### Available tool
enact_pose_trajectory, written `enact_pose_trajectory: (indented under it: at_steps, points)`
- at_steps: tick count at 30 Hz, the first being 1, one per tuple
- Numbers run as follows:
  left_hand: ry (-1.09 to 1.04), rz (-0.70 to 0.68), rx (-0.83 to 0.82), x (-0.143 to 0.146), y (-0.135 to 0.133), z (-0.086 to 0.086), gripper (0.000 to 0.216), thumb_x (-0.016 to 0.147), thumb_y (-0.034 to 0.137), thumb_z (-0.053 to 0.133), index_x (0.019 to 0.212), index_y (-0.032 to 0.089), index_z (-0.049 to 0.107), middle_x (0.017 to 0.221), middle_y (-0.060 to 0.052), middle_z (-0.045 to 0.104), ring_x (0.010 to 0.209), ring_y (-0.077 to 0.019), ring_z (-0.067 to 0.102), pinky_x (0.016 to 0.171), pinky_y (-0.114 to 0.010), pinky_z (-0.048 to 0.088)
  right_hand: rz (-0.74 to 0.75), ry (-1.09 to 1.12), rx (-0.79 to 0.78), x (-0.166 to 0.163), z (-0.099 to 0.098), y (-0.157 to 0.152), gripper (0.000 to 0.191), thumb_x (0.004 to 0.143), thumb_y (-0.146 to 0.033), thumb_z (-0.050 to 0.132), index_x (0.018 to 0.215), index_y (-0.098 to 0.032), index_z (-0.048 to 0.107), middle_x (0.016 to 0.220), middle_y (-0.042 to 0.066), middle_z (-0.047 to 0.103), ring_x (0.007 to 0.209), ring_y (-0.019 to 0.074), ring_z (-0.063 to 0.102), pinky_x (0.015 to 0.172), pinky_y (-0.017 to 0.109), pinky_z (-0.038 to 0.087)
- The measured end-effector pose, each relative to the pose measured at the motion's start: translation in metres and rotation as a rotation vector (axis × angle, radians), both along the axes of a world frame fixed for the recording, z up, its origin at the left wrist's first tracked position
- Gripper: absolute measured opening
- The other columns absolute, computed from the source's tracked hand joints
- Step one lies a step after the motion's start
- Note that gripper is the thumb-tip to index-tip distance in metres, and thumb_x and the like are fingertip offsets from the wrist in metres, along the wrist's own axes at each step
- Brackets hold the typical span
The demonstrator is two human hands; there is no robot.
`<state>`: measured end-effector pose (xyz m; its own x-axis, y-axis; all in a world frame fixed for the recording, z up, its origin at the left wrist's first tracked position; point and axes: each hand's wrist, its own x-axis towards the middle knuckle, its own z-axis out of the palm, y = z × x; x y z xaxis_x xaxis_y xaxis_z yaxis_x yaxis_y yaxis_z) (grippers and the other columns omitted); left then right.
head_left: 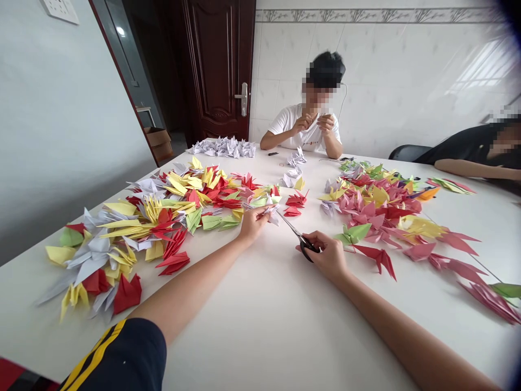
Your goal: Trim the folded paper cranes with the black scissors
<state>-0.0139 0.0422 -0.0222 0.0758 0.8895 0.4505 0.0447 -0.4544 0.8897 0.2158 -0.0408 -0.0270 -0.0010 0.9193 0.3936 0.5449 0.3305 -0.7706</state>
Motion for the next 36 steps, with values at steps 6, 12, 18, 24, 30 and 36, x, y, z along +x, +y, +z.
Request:
enact_pose_trajectory:
  at_steps: [6, 12, 18, 24, 30, 36]
  points:
    - [0.022, -0.028, -0.006, 0.0, -0.0041, 0.0044, 0.036, 0.081, 0.036, 0.068, 0.108, 0.015, 0.076, 0.074, -0.004, 0.072, 0.059, -0.0135, 0.063, 0.052, -0.021, 0.049, -0.005, 0.016, -0.012, -0.0026, 0.0037, -0.0007, 0.029, 0.069, -0.041, 0.078, 0.085, -0.018, 0.071, 0.061, 0.0, 0.063, 0.055, 0.0134, 0.048, 0.056, 0.027, 0.043]
    - [0.057, -0.042, -0.064, -0.0002, -0.004, 0.0033, 0.039, 0.084, 0.037, 0.066, 0.115, 0.014, 0.073, 0.075, -0.005, 0.073, 0.059, -0.0146, 0.069, 0.048, -0.019, 0.044, -0.004, 0.049, -0.019, -0.0034, 0.0064, -0.0009, 0.034, 0.067, -0.045, 0.079, 0.085, -0.017, 0.07, 0.063, 0.001, 0.064, 0.055, 0.0135, 0.049, 0.055, 0.027, 0.043]
    - [0.089, -0.051, -0.058, -0.0006, -0.0061, 0.0052, 0.038, 0.084, 0.035, 0.065, 0.116, 0.016, 0.073, 0.071, -0.004, 0.071, 0.058, -0.0142, 0.068, 0.049, -0.018, 0.044, -0.002, 0.036, -0.012, -0.0025, 0.0056, -0.0006, 0.037, 0.068, -0.049, 0.078, 0.084, -0.017, 0.069, 0.062, 0.002, 0.063, 0.055, 0.0136, 0.048, 0.054, 0.027, 0.043]
    - [0.114, -0.072, -0.043, -0.0022, -0.0049, 0.0041, 0.038, 0.082, 0.035, 0.067, 0.115, 0.016, 0.073, 0.07, -0.001, 0.069, 0.057, -0.0124, 0.062, 0.054, -0.021, 0.048, 0.002, 0.011, -0.013, -0.0032, 0.0051, -0.0003, 0.039, 0.068, -0.053, 0.077, 0.081, -0.017, 0.069, 0.062, 0.003, 0.064, 0.055, 0.0149, 0.051, 0.054, 0.028, 0.045]
    - [0.025, -0.098, -0.072, -0.0006, -0.002, 0.0017, 0.039, 0.078, 0.035, 0.072, 0.11, 0.012, 0.072, 0.087, -0.005, 0.071, 0.072, -0.0149, 0.065, 0.069, -0.024, 0.053, -0.042, 0.01, 0.054, -0.0017, 0.0028, -0.0021, 0.033, 0.07, -0.047, 0.077, 0.086, -0.018, 0.07, 0.06, 0.0, 0.061, 0.054, 0.0134, 0.048, 0.055, 0.027, 0.042]
    - [-0.032, -0.067, -0.14, -0.0028, 0.0004, 0.0027, 0.041, 0.069, 0.025, 0.076, 0.108, 0.012, 0.072, 0.086, -0.005, 0.071, 0.075, -0.0152, 0.065, 0.071, -0.025, 0.052, -0.011, -0.038, 0.049, -0.002, 0.004, -0.0035, 0.031, 0.071, -0.046, 0.076, 0.085, -0.019, 0.071, 0.061, 0.0, 0.063, 0.054, 0.0135, 0.049, 0.056, 0.027, 0.044]
